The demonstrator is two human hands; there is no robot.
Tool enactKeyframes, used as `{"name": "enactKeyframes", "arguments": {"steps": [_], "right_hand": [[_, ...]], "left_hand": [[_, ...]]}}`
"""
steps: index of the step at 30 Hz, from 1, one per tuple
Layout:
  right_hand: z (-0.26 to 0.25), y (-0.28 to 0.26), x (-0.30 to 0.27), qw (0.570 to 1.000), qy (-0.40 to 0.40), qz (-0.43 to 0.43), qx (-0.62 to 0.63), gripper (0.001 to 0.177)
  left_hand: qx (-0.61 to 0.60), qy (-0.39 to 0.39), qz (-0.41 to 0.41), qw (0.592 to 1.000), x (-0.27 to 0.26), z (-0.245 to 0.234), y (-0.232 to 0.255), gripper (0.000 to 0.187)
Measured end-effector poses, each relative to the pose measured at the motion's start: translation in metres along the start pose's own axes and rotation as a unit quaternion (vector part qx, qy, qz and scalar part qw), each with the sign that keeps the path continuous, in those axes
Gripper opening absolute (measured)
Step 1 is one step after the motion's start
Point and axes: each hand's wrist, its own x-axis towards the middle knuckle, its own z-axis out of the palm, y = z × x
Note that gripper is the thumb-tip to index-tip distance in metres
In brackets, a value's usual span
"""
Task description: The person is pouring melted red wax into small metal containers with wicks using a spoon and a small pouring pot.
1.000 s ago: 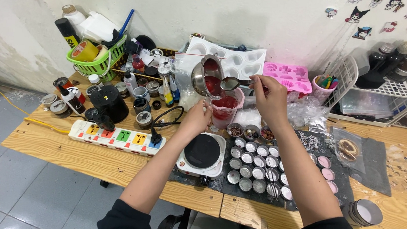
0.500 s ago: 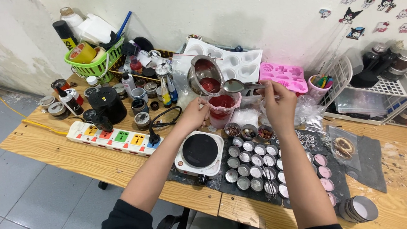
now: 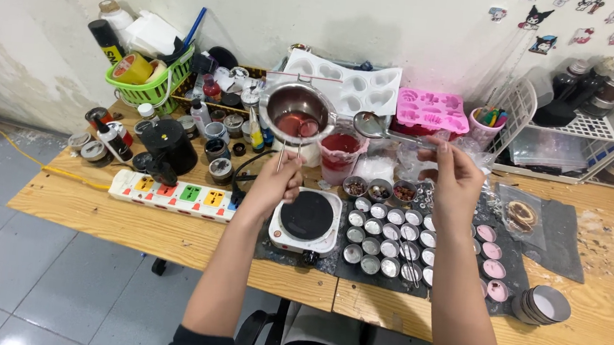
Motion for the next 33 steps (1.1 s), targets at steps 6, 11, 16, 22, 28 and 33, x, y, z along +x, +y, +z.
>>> {"name": "enactKeyframes", "arguments": {"steps": [6, 11, 16, 22, 28, 33], "right_hand": [[0.018, -0.009, -0.05, 0.994, -0.02, -0.056, -0.089, 0.026], [0.038, -0.033, -0.08, 0.944, -0.092, -0.194, -0.251, 0.017], [0.043, -0.035, -0.088, 0.895, -0.189, -0.269, -0.302, 0.013], [0.052, -0.024, -0.088, 0.845, -0.285, -0.29, -0.347, 0.012], [0.055, -0.012, -0.088, 0.876, -0.179, -0.294, -0.337, 0.011], [0.066, -0.006, -0.081, 0.852, -0.229, -0.304, -0.358, 0.014]], "left_hand": [[-0.028, 0.002, -0.037, 0.999, -0.072, 0.01, -0.034, 0.014], [-0.05, 0.003, -0.042, 0.998, -0.112, 0.028, -0.072, 0.015], [-0.084, -0.008, -0.021, 0.996, -0.127, 0.04, -0.108, 0.013], [-0.1, 0.002, -0.058, 0.993, -0.129, 0.051, -0.117, 0.015], [-0.11, 0.003, -0.049, 0.993, -0.121, 0.048, -0.136, 0.015], [-0.122, -0.019, -0.053, 0.991, -0.123, 0.053, -0.132, 0.017]]}}
